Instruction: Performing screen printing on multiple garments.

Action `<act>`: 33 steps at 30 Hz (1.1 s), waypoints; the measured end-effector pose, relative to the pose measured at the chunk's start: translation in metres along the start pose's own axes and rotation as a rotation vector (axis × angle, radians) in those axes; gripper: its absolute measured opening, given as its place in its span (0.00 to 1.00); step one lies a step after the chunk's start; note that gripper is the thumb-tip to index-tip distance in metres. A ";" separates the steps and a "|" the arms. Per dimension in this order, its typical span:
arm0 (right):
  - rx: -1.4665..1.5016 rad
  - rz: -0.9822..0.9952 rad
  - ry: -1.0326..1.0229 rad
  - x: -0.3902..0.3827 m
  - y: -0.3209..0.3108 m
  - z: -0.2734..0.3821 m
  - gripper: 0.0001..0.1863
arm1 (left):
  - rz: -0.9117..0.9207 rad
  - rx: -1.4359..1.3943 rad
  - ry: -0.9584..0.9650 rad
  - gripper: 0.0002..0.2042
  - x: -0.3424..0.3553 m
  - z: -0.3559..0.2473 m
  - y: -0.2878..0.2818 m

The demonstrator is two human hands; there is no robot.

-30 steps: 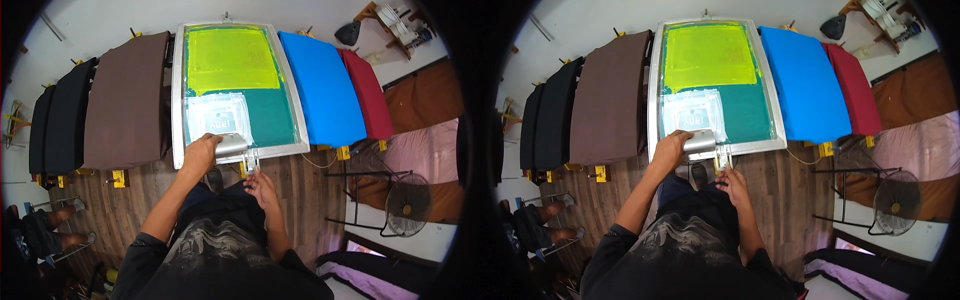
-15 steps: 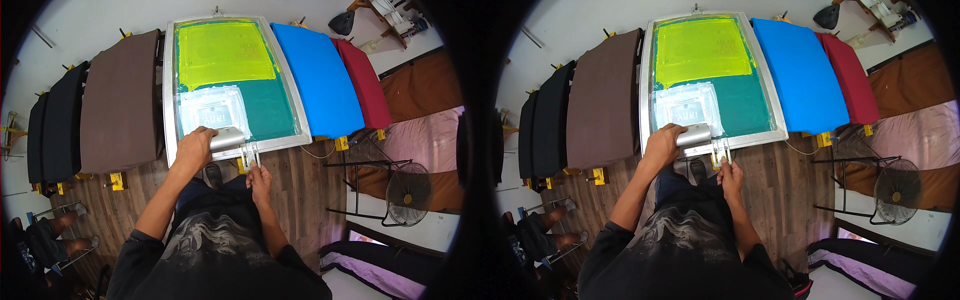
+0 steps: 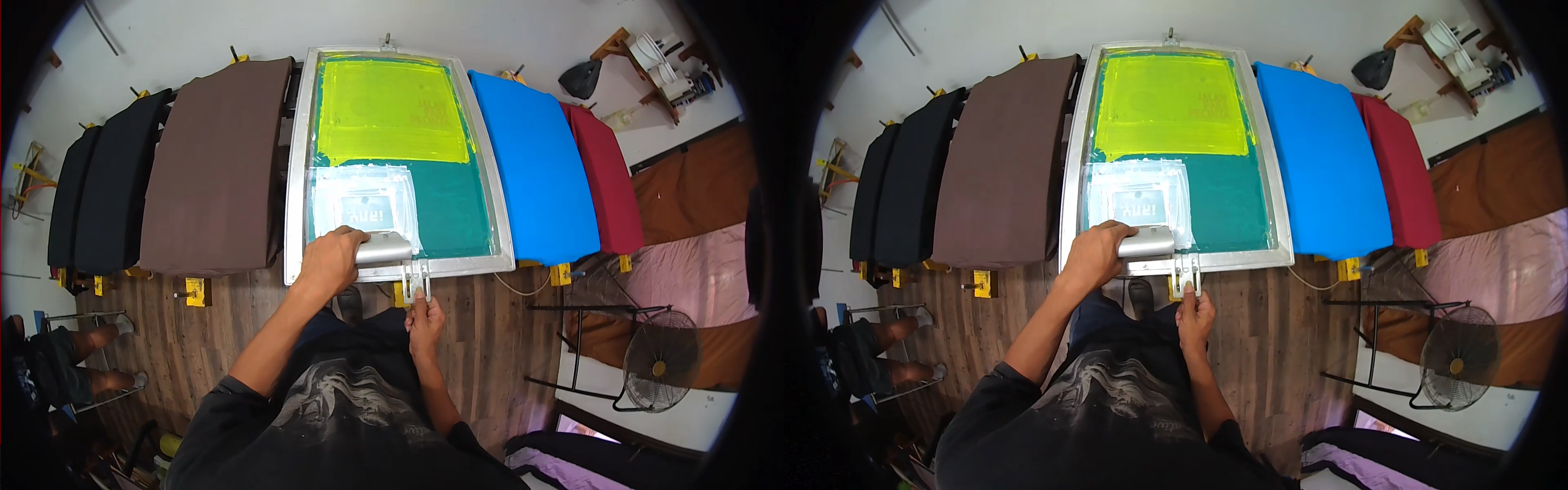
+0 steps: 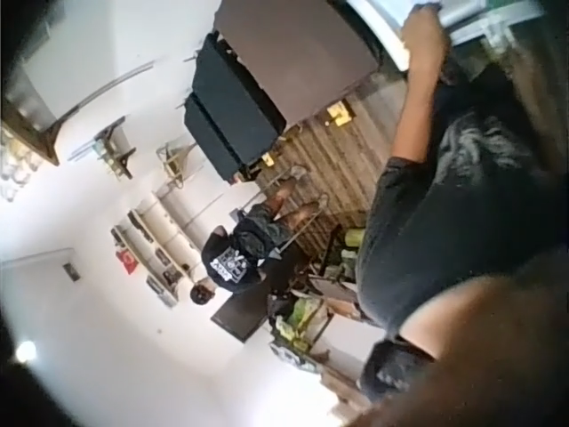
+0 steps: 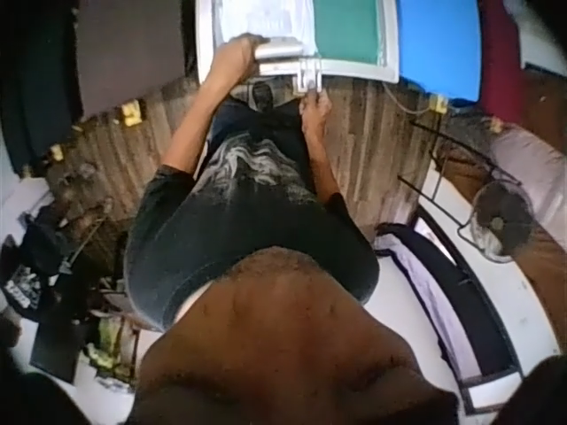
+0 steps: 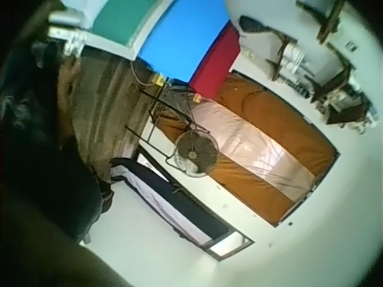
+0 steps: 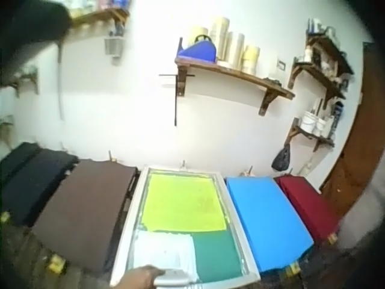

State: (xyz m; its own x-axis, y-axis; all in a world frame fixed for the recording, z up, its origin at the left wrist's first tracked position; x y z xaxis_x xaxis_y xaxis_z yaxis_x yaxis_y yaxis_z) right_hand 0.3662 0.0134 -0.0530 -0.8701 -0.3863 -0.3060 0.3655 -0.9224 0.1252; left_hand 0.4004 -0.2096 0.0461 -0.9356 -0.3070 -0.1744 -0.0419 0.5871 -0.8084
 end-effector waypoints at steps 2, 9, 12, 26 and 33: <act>0.013 0.004 -0.016 -0.001 -0.003 -0.002 0.16 | 0.008 -0.005 -0.004 0.22 0.000 -0.002 0.000; -0.029 -0.028 -0.019 0.000 -0.003 -0.004 0.16 | 0.023 -0.007 -0.028 0.23 0.000 -0.002 -0.001; -0.022 -0.033 -0.042 0.000 -0.002 -0.005 0.16 | -0.001 -0.008 0.008 0.21 -0.001 -0.004 -0.004; 0.007 0.070 0.023 0.000 -0.009 -0.002 0.17 | 0.022 0.003 -0.020 0.21 0.004 -0.001 0.002; -0.034 0.181 0.116 0.001 -0.022 -0.011 0.22 | 0.035 -0.001 -0.007 0.20 0.007 0.007 0.019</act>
State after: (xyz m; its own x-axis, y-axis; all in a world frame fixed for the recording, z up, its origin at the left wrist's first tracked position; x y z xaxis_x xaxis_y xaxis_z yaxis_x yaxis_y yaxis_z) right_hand 0.3606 0.0328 -0.0666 -0.7461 -0.5411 -0.3879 0.5252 -0.8365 0.1566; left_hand 0.3956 -0.2059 0.0256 -0.9340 -0.2915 -0.2066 -0.0094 0.5980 -0.8014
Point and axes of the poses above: each hand's wrist, its own x-axis towards the middle knuckle, its own y-axis out of the palm, z = x × y, the point moved 2 cm from there along x, towards the middle knuckle, and after that the axes turned 8 degrees about z, right-handed, at the moved point
